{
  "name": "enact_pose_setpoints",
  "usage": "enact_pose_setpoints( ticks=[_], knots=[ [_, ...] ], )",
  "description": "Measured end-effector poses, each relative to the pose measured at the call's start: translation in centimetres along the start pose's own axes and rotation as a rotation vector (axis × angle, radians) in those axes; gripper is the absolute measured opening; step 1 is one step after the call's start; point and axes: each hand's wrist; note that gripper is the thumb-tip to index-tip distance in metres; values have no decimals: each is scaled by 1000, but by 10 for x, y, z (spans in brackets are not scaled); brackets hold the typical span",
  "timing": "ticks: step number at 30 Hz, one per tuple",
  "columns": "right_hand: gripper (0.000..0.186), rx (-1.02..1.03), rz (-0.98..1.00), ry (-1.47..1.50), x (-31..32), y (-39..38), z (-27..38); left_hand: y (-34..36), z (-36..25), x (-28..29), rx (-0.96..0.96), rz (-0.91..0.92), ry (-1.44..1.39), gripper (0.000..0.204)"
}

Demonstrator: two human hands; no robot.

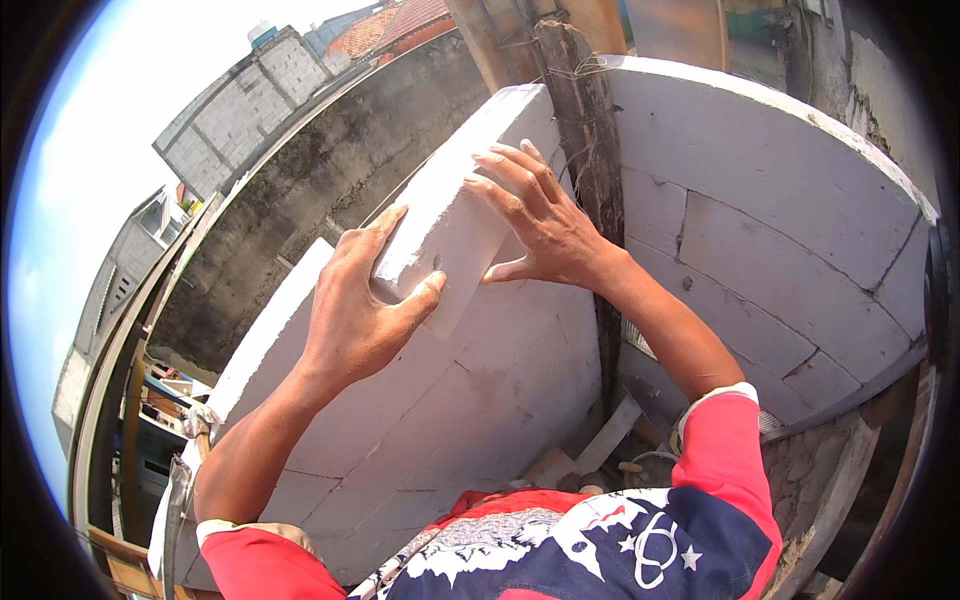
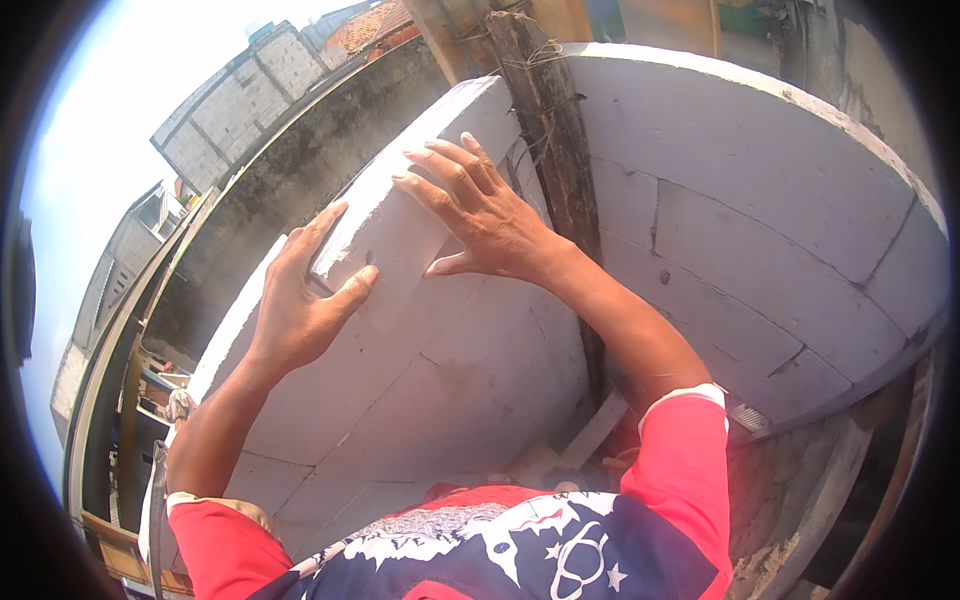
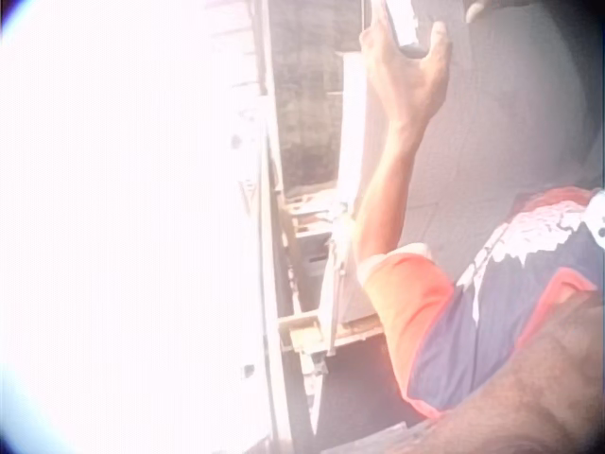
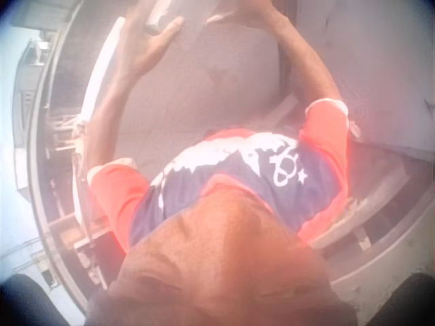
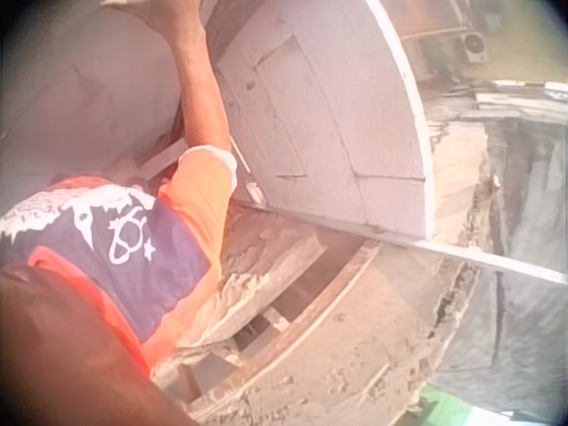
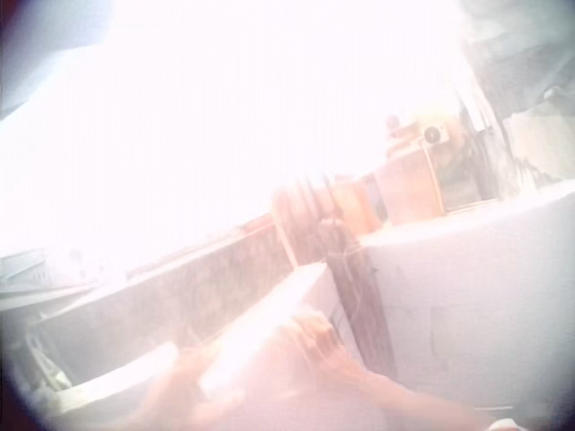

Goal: The person cuts a white block with a hand saw, applies mortar to the wall with a trowel, and places the block into position. They then tap the block with a hammer to secure it and use a level to check alignment.

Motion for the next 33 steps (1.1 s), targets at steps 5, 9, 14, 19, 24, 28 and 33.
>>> enact_pose_setpoints(
  ticks=[5,9,14,19,24,28,33],
  knots=[
    [120,-812,-571,762,-47,-24,15,-8,-1,-5,-5,-55,21,73],
    [127,-1121,-636,1200,-58,-8,1,-15,-12,-9,38,-106,-14,73],
    [139,-1079,-639,1334,-55,-2,7,-39,-23,0,46,-150,-23,73],
    [141,-1016,-612,1476,-39,-3,56,-99,-15,9,16,-185,-15,78],
    [118,-973,-773,1683,-44,-32,123,-187,-4,-10,139,-226,-301,93],
    [98,-1077,-908,1626,-56,-73,183,-241,1,-34,410,-117,-579,107],
    [89,-1123,-869,1282,-45,-125,216,-227,22,-50,434,497,-696,132]
  ],
)
Point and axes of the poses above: each hand's wrist, its own y-axis towards the middle knuckle, its own x-axis out of the back of the hand, z = x × y, and after that the axes turned 11 degrees about y, right-handed
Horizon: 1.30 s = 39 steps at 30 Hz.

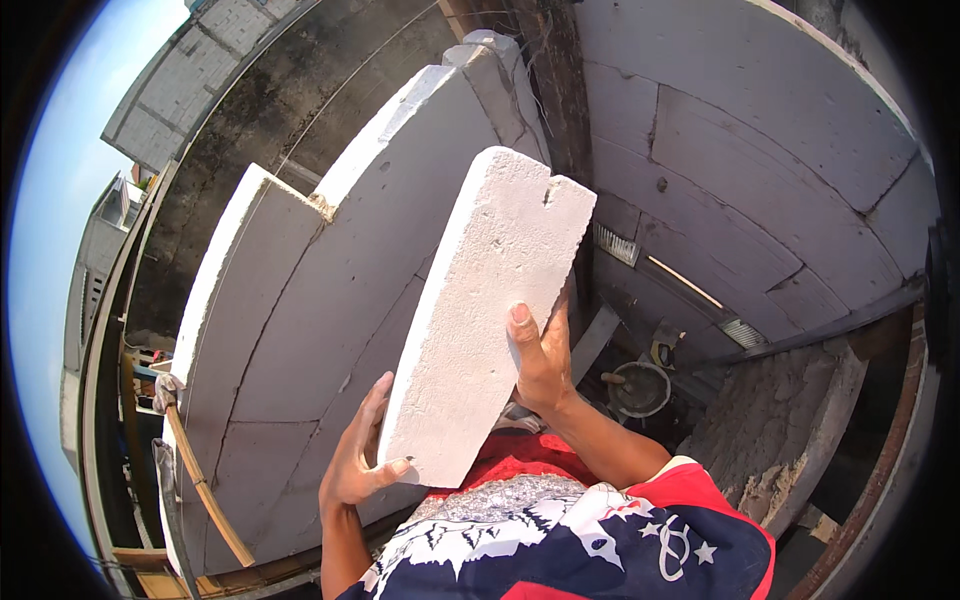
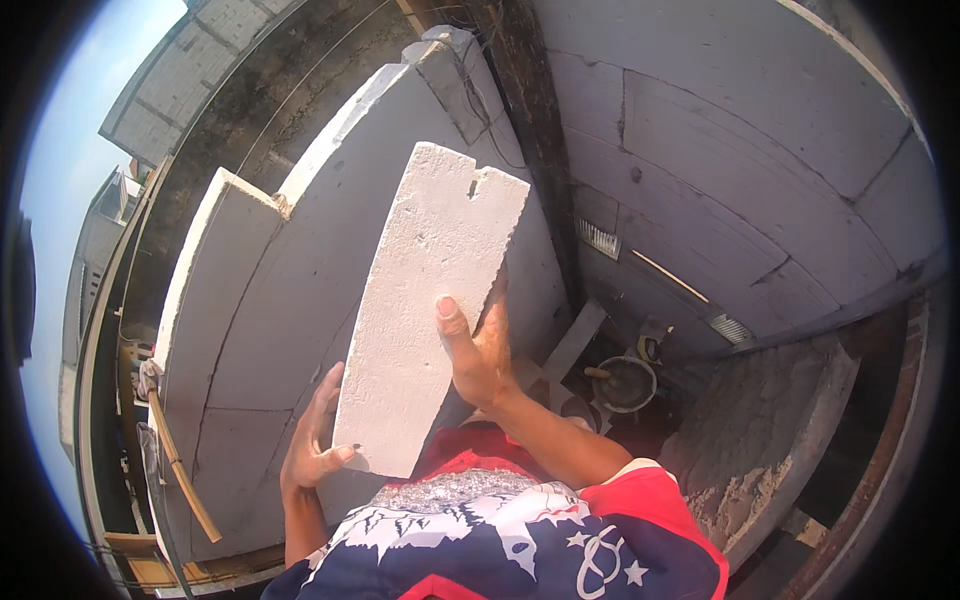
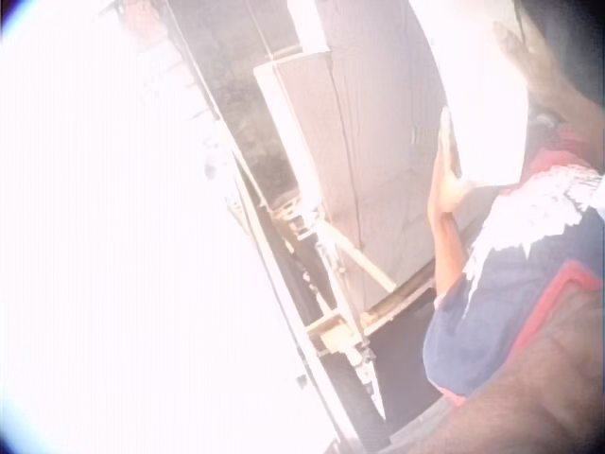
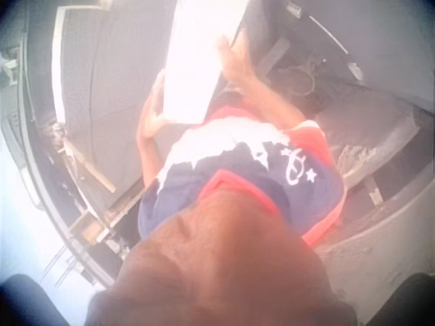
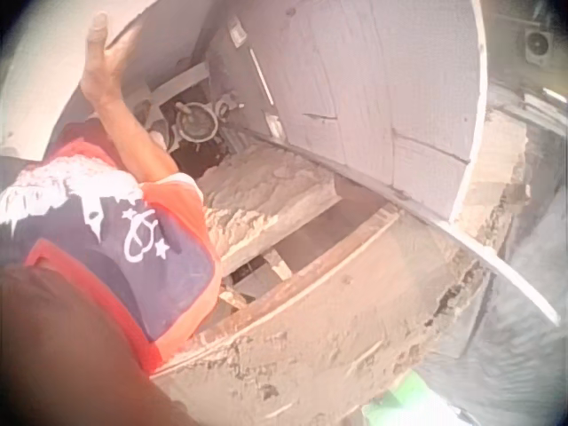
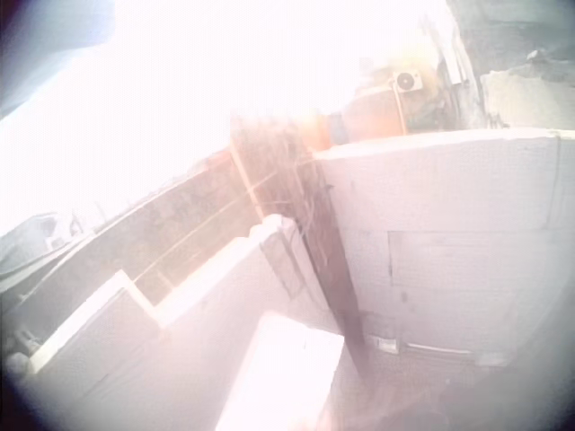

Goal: The person cuts a white block with a hand saw, applies mortar to the wall with a trowel, and places the block into position. They then tap the block with a hammer to secure it and use a level to check alignment.

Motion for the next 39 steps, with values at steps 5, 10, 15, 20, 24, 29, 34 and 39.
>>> enact_pose_setpoints(
  ticks=[5,10,15,20,24,29,34,39],
  knots=[
    [103,-147,-123,-431,42,-43,-36,27,58,-65,249,256,-267,111],
    [102,-428,-326,-621,125,-60,-70,56,129,-172,413,320,-295,88],
    [49,-379,-604,-305,322,-120,-172,80,200,-238,831,503,-349,89],
    [44,-830,-1261,32,560,-187,-309,85,288,-296,1092,637,-432,99],
    [45,-661,-1650,36,700,-182,-413,114,344,-342,1078,622,-446,104],
    [47,-671,-1517,131,770,-221,-446,137,380,-361,1129,811,-753,95],
    [41,-984,-1329,-296,713,-248,-366,150,365,-383,1210,587,-589,92],
    [57,-1132,-706,-1330,682,-277,-305,181,381,-380,1162,699,-664,94]
  ],
)
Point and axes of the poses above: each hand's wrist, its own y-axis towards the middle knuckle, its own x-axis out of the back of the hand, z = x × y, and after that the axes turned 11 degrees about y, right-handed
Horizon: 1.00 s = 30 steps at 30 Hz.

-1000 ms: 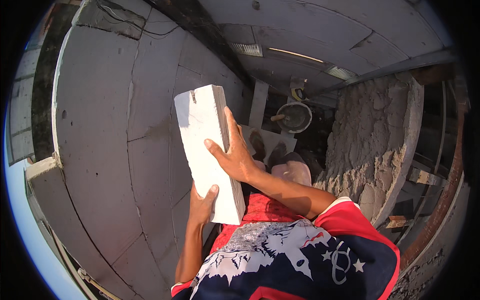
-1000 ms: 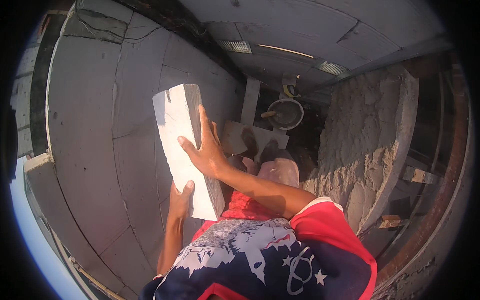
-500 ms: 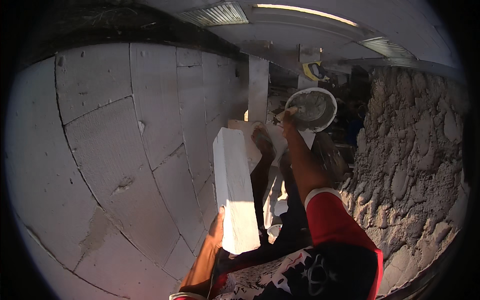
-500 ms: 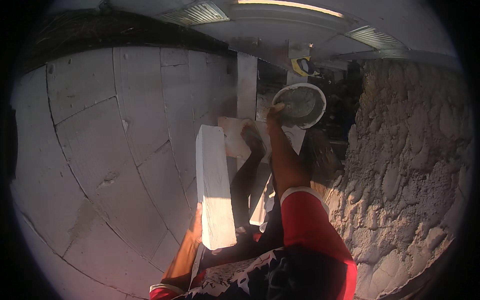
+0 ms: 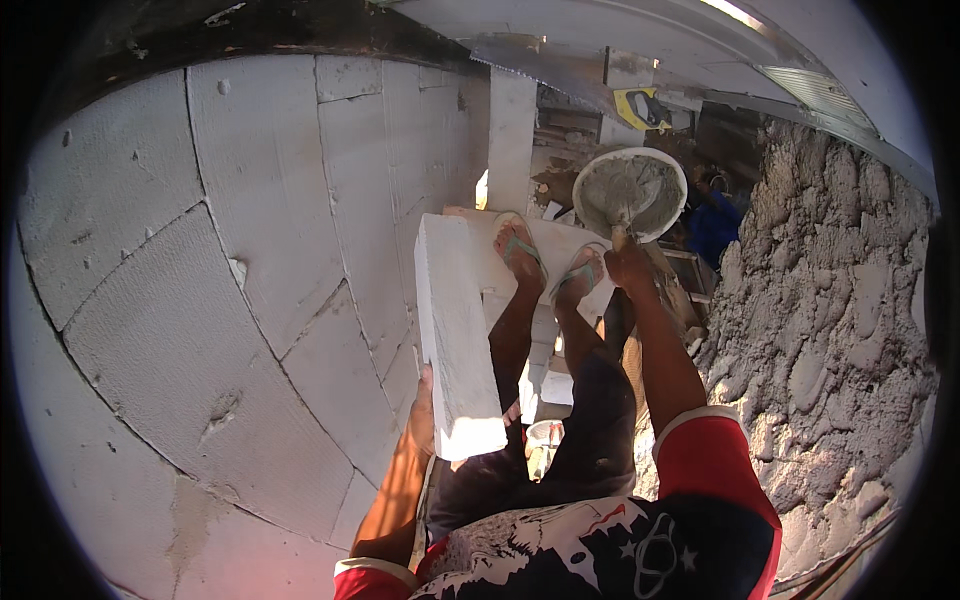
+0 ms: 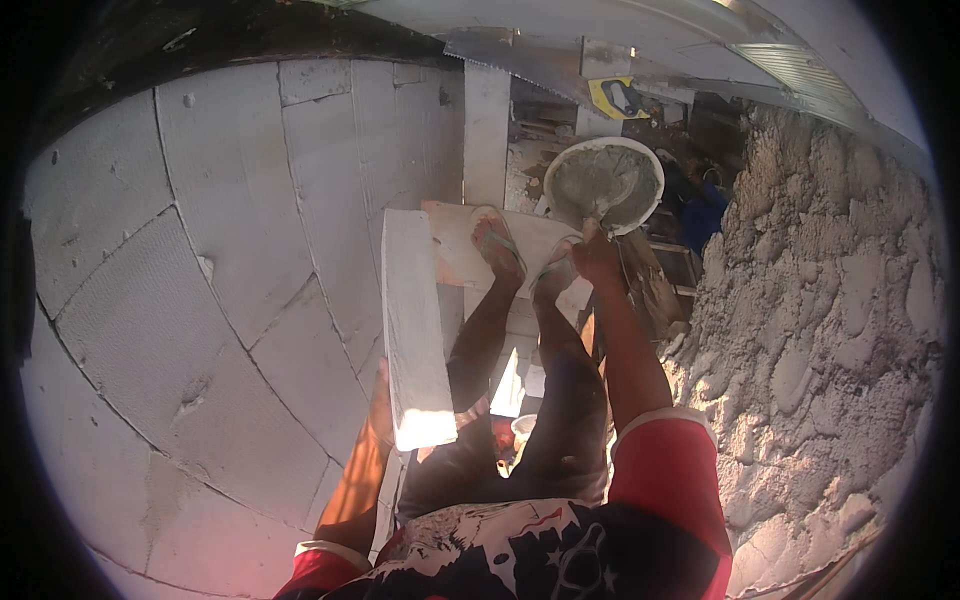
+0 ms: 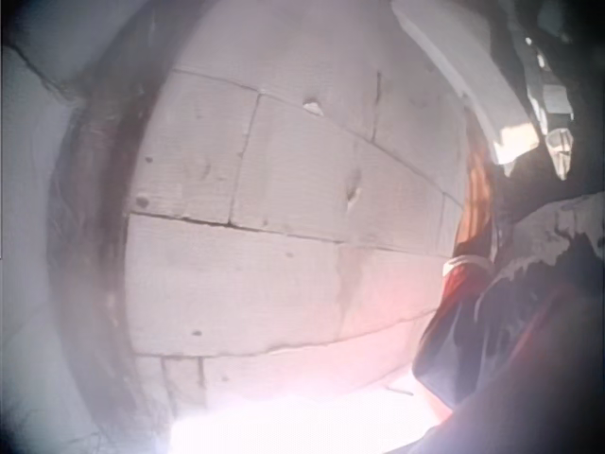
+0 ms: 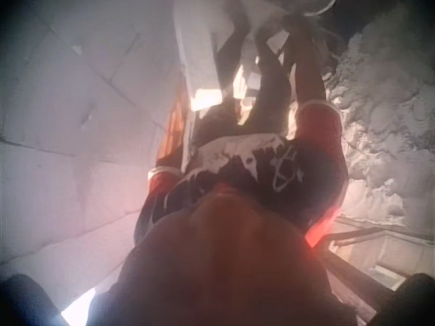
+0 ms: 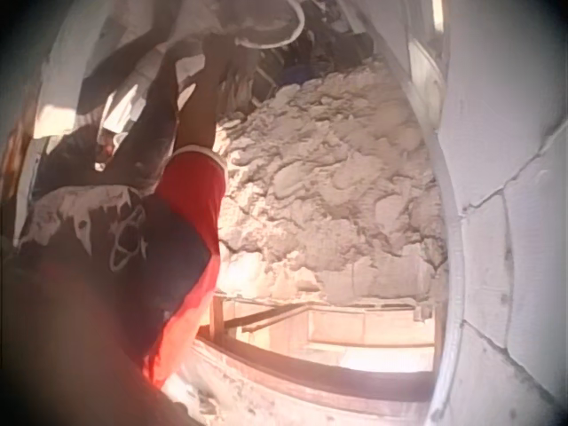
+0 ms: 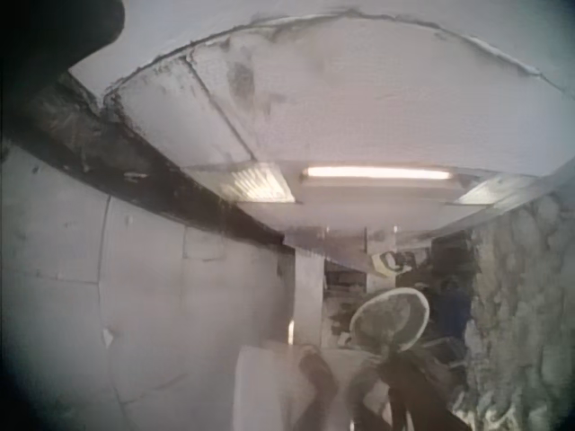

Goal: The person cuts a white block with a hand saw, applies mortar to the wall with a trowel, and places the block into position. They then tap the block with a hammer to secure it and use a level to check alignment.

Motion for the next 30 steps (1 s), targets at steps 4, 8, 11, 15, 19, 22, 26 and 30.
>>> enact_pose_setpoints(
  ticks=[4,8,11,15,19,22,26,30],
  knots=[
    [65,76,10,18,19,1,-2,1,-8,-10,-58,-87,51,97],
    [64,81,81,34,33,4,-31,-8,0,6,-15,-26,84,98],
    [69,139,173,86,57,-1,-39,-11,13,22,13,3,103,98],
    [59,-166,299,294,101,-27,-19,-23,26,39,102,38,91,95],
    [61,-184,314,461,134,-72,-25,-51,25,32,89,87,148,90],
    [61,-83,411,624,161,-134,-6,-80,46,52,-458,-1,743,84],
    [63,-7,614,892,187,-242,75,-70,92,97,-334,-214,288,72],
    [76,379,754,902,247,-348,239,-144,76,63,-114,-7,-15,68]
  ],
)
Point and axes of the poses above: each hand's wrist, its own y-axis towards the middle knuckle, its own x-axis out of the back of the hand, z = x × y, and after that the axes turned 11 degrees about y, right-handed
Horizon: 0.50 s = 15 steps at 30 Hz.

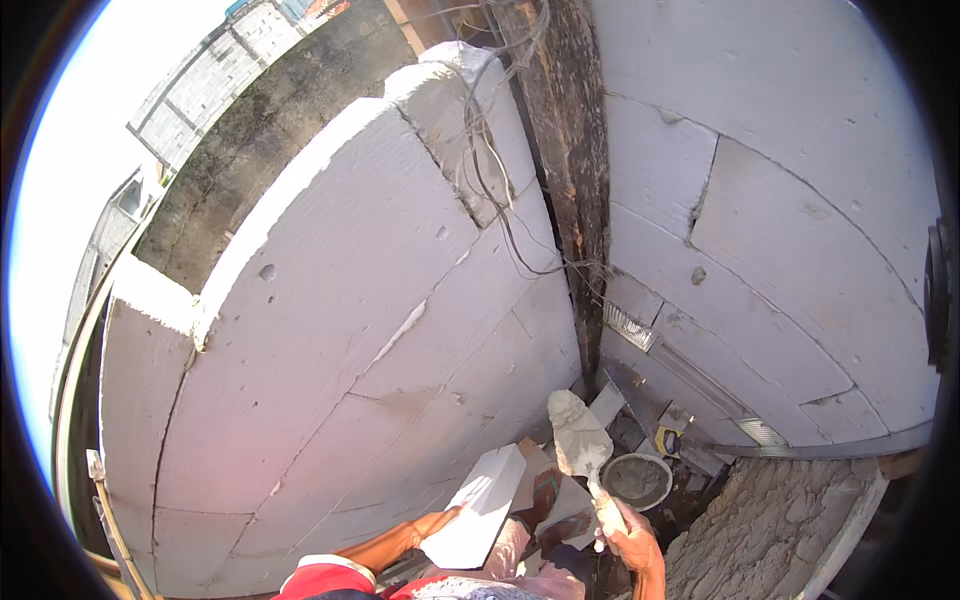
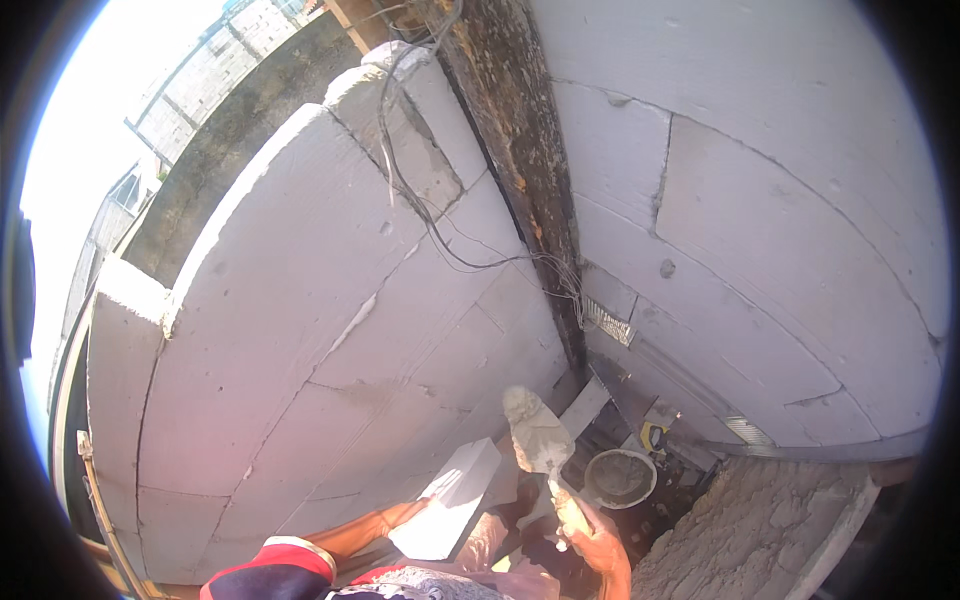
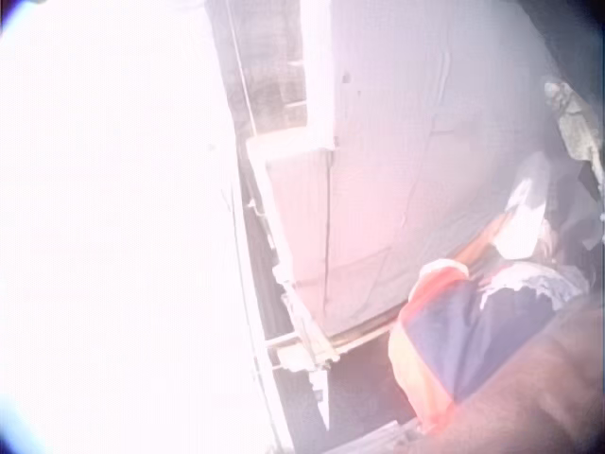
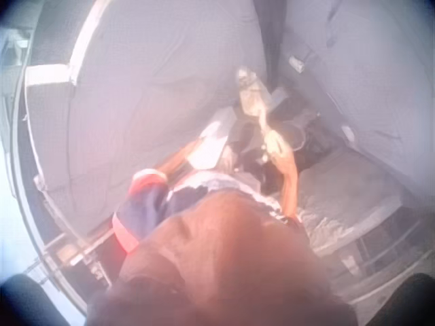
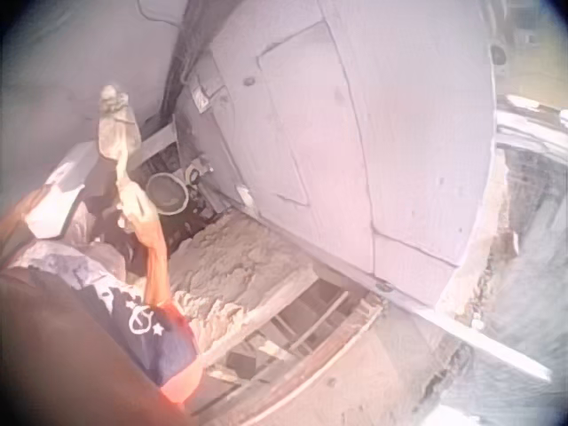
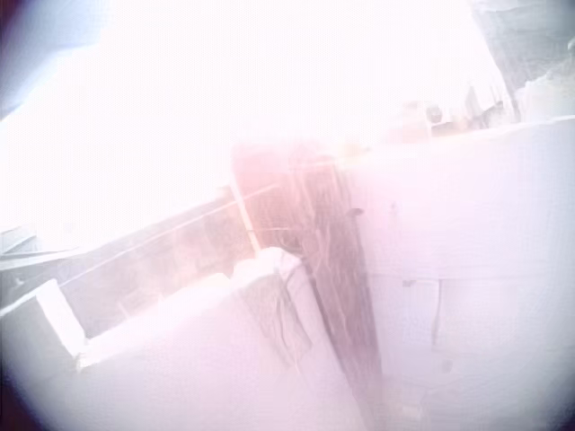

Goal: The person cuts a white block with a hand saw, applies mortar to the wall with a trowel, and places the block into position. They then tap the block with a hammer to secure it and use a level to check alignment.

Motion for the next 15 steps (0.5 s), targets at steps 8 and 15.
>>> enact_pose_setpoints(
  ticks=[8,15],
  knots=[
    [60,719,184,-768,-254,-35,270,-57,-1,-24,-85,139,-150,77],
    [62,1210,-358,-1699,-337,-8,351,-66,-3,-22,-122,177,-140,78]
  ],
)
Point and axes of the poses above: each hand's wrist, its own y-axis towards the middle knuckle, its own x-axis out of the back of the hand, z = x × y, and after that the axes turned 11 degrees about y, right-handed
